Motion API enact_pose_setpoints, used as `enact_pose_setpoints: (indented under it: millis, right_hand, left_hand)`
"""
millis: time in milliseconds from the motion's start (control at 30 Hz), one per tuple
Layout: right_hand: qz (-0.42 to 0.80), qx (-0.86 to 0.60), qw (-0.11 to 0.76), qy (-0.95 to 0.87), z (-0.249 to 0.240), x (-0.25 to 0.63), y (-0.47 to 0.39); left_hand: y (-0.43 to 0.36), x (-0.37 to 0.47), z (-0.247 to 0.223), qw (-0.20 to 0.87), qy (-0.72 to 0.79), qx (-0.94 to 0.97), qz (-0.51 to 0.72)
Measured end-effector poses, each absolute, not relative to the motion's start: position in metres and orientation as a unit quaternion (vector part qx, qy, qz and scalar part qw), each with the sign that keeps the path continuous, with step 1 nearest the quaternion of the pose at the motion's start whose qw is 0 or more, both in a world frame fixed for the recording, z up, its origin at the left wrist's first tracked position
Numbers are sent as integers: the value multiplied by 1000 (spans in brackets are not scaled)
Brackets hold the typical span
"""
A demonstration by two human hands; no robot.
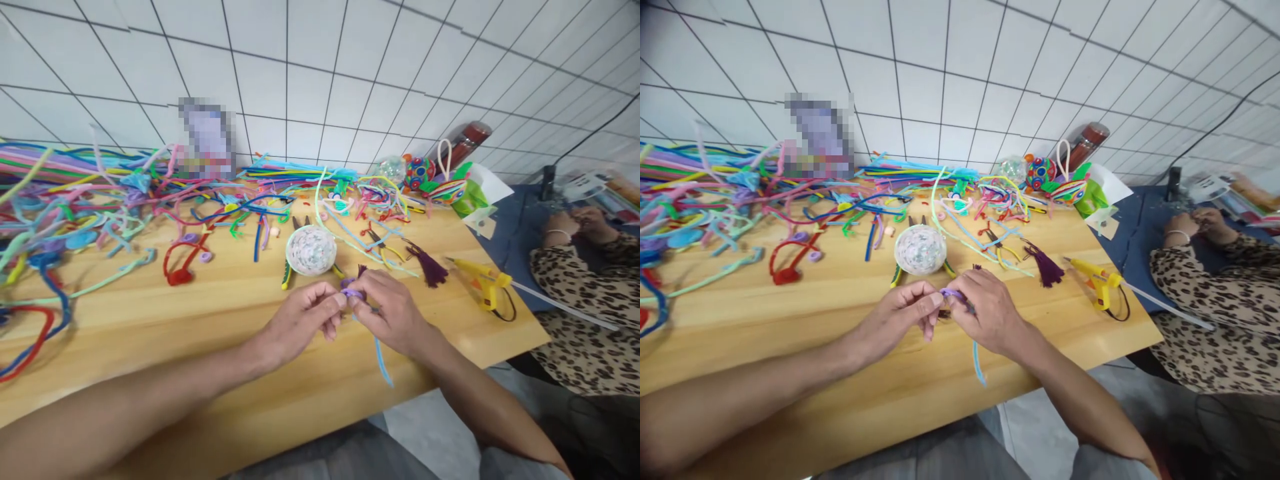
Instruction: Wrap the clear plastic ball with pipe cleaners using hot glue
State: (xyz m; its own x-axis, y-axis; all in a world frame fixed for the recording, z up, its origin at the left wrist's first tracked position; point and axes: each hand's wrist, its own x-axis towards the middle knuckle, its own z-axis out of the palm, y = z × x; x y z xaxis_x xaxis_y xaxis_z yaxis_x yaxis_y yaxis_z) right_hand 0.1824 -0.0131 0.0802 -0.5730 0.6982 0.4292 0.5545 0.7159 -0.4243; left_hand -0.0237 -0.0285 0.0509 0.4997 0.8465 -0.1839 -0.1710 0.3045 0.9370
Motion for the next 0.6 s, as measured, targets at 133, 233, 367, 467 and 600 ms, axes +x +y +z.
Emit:
enact_pose_setpoints:
  millis: [133,233,367,467,600]
  right_hand:
    - [132,-344,255,-894,69,183,-9]
    - [116,-336,247,-902,60,182,-7]
    - [96,-339,228,-908,53,182,-5]
    - [90,-335,235,-908,51,182,-3]
    - [117,-332,261,-899,49,183,-2]
  left_hand:
    - [-29,-24,42,708,383,489,337]
    - [-30,-25,38,696,397,509,315]
    - [-30,-28,38,685,394,528,311]
    - [-30,-29,38,692,393,528,296]
    - [-31,-30,36,697,392,532,279]
